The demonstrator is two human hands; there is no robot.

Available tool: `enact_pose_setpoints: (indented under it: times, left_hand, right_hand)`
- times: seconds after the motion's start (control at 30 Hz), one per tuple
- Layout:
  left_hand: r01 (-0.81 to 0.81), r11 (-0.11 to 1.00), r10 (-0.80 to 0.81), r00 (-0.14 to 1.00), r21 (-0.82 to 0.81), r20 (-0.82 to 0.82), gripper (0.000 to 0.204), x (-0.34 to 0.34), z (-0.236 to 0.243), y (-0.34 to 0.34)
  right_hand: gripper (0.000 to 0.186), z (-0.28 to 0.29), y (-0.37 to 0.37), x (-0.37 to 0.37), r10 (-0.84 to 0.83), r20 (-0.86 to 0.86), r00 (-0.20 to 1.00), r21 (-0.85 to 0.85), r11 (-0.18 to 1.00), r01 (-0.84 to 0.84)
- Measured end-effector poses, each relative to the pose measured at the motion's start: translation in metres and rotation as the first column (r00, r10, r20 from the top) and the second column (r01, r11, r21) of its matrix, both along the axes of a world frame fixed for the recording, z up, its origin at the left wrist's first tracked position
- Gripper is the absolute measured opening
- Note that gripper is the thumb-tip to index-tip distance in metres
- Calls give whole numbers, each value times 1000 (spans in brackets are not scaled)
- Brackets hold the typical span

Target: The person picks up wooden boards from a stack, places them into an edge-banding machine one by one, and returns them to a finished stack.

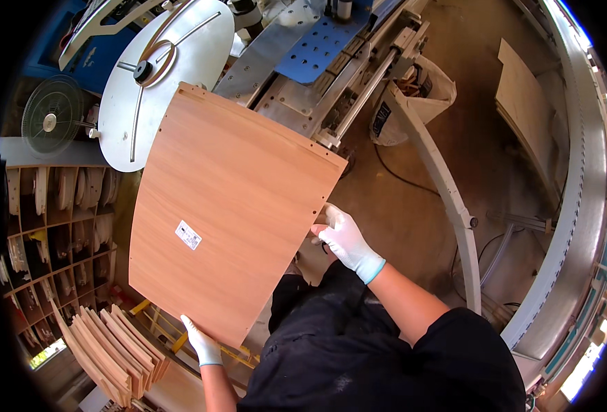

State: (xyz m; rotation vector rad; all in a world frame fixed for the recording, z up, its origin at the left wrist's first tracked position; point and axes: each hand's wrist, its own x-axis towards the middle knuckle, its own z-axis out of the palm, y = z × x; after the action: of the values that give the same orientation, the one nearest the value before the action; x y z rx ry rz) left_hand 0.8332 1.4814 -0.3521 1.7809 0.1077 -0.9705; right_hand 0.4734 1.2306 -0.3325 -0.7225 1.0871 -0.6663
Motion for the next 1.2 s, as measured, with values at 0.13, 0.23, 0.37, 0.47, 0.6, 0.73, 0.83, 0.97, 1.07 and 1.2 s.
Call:
enact_pose_setpoints:
  times: [0.13,0.23,0.37,0.47,0.6,0.73,0.83,0.97,1.07,1.2]
  left_hand:
    - [72,996,-75,996,-59,-56,72,-9,6,7]
    - [120,984,-145,970,-133,-196,70,-16,6,17]
    - [285,958,-283,923,-31,-261,64,-18,5,32]
    - [272,956,-243,944,112,-222,60,-16,6,41]
    - [463,878,-404,853,122,-331,57,21,-8,69]
    - [438,893,-444,822,-102,-358,60,68,-29,64]
    - [267,923,-360,854,-279,-376,52,118,-38,34]
    - [216,925,-309,908,-313,-284,57,183,-43,2]
    - [145,900,-245,948,-410,-203,62,214,-50,-10]
    - [220,900,-271,958,-376,-88,63,228,-45,-11]
  right_hand:
    - [53,-1,17,15,-16,34,999,-29,999,17]
    - [42,1,37,34,44,104,994,122,991,-57]
    - [38,-27,91,65,-28,223,974,260,965,-31]
    - [39,-31,121,81,0,90,996,295,955,-26]
    - [42,-29,137,97,-94,-26,995,223,970,97]
    - [58,-38,150,123,-273,-66,960,179,943,281]
    - [62,-90,169,119,-422,1,906,203,888,413]
    - [64,-58,165,163,-449,110,887,184,886,426]
    - [64,-67,175,167,-485,100,869,144,871,470]
    - [61,-67,184,175,-529,28,848,123,844,522]
